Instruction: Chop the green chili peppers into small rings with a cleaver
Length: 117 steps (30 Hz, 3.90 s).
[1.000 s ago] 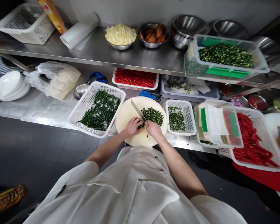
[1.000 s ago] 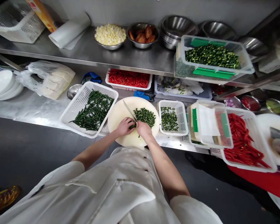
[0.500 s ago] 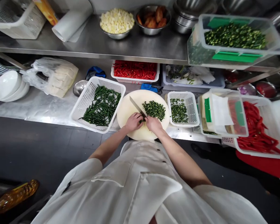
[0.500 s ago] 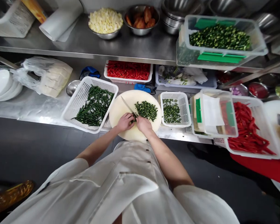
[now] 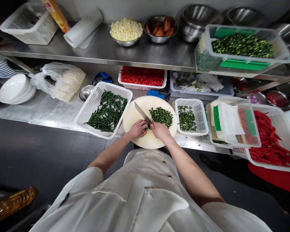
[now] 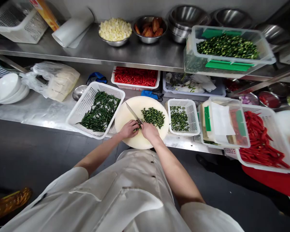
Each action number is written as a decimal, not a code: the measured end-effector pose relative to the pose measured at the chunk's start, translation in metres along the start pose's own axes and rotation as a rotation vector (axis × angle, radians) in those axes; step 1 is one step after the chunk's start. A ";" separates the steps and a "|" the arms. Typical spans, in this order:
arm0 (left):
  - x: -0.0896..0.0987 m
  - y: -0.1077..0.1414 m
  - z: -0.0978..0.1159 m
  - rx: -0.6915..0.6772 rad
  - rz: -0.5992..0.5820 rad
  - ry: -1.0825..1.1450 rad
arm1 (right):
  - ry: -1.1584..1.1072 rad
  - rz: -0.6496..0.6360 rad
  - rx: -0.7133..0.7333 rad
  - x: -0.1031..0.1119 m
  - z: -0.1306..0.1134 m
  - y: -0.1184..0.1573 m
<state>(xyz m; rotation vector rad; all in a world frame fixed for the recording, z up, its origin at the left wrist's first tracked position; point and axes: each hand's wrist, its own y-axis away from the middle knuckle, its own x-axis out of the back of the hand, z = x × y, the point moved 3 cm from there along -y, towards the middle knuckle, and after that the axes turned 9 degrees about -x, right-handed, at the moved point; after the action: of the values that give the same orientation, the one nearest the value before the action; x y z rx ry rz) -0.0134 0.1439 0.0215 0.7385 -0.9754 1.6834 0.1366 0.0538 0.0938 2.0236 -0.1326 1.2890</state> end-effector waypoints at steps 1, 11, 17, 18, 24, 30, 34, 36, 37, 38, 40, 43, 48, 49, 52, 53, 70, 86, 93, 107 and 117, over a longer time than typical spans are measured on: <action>0.000 0.001 0.000 -0.002 0.001 0.002 | -0.001 0.001 -0.012 -0.002 0.000 0.000; 0.000 0.013 -0.002 0.000 -0.002 0.025 | 0.005 -0.020 -0.020 -0.007 -0.012 0.005; 0.006 0.017 -0.001 -0.016 -0.029 0.030 | 0.014 -0.024 0.016 -0.010 -0.016 0.006; 0.007 0.018 -0.001 -0.026 -0.029 0.034 | 0.014 -0.028 0.010 -0.011 -0.016 0.006; 0.007 0.024 -0.004 -0.032 -0.011 0.048 | 0.026 -0.054 0.012 -0.014 -0.021 0.007; 0.008 0.029 -0.005 -0.024 -0.008 0.058 | 0.033 -0.074 -0.025 -0.017 -0.025 0.009; 0.010 0.035 -0.006 0.009 0.001 0.066 | 0.035 -0.076 0.018 -0.016 -0.026 0.013; 0.011 0.038 -0.005 0.031 -0.002 0.065 | 0.033 -0.071 -0.001 -0.017 -0.025 0.015; 0.011 0.040 -0.005 0.039 -0.008 0.060 | 0.034 -0.072 -0.014 -0.018 -0.024 0.016; 0.012 0.041 -0.004 0.042 -0.017 0.052 | 0.036 -0.076 -0.021 -0.019 -0.024 0.016; 0.014 0.044 -0.002 0.044 -0.029 0.039 | 0.034 -0.078 -0.002 -0.021 -0.027 0.016; 0.018 0.047 0.000 0.037 -0.022 0.034 | 0.020 -0.073 0.008 -0.023 -0.031 0.016; 0.019 0.052 0.000 0.016 -0.013 0.013 | 0.012 -0.086 -0.008 -0.022 -0.036 0.016; 0.019 0.054 0.000 0.015 -0.010 0.008 | 0.010 -0.088 -0.001 -0.022 -0.037 0.017; 0.017 0.057 0.000 0.034 0.005 -0.014 | -0.003 -0.094 -0.019 -0.023 -0.038 0.022; 0.017 0.058 0.000 0.040 0.006 -0.021 | -0.007 -0.099 -0.028 -0.024 -0.039 0.024; 0.019 0.068 0.009 0.124 0.021 -0.077 | -0.056 -0.119 -0.016 -0.039 -0.042 0.037; 0.009 0.085 0.028 0.215 0.087 -0.085 | -0.557 0.097 0.069 -0.047 0.002 0.036; -0.031 0.030 0.059 0.218 -0.048 -0.199 | -0.526 0.401 -0.272 0.002 0.119 0.041; -0.048 -0.134 0.054 0.032 0.064 -0.101 | -0.567 0.291 -0.383 -0.003 0.176 0.053; -0.057 -0.160 0.014 0.095 -0.057 -0.184 | -0.573 0.090 -0.272 -0.005 0.172 0.041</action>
<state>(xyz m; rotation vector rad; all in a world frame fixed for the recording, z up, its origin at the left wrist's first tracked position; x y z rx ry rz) 0.1567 0.1318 0.0215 0.9894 -0.9964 1.6426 0.2446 -0.0838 0.0697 2.1032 -0.6350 0.6618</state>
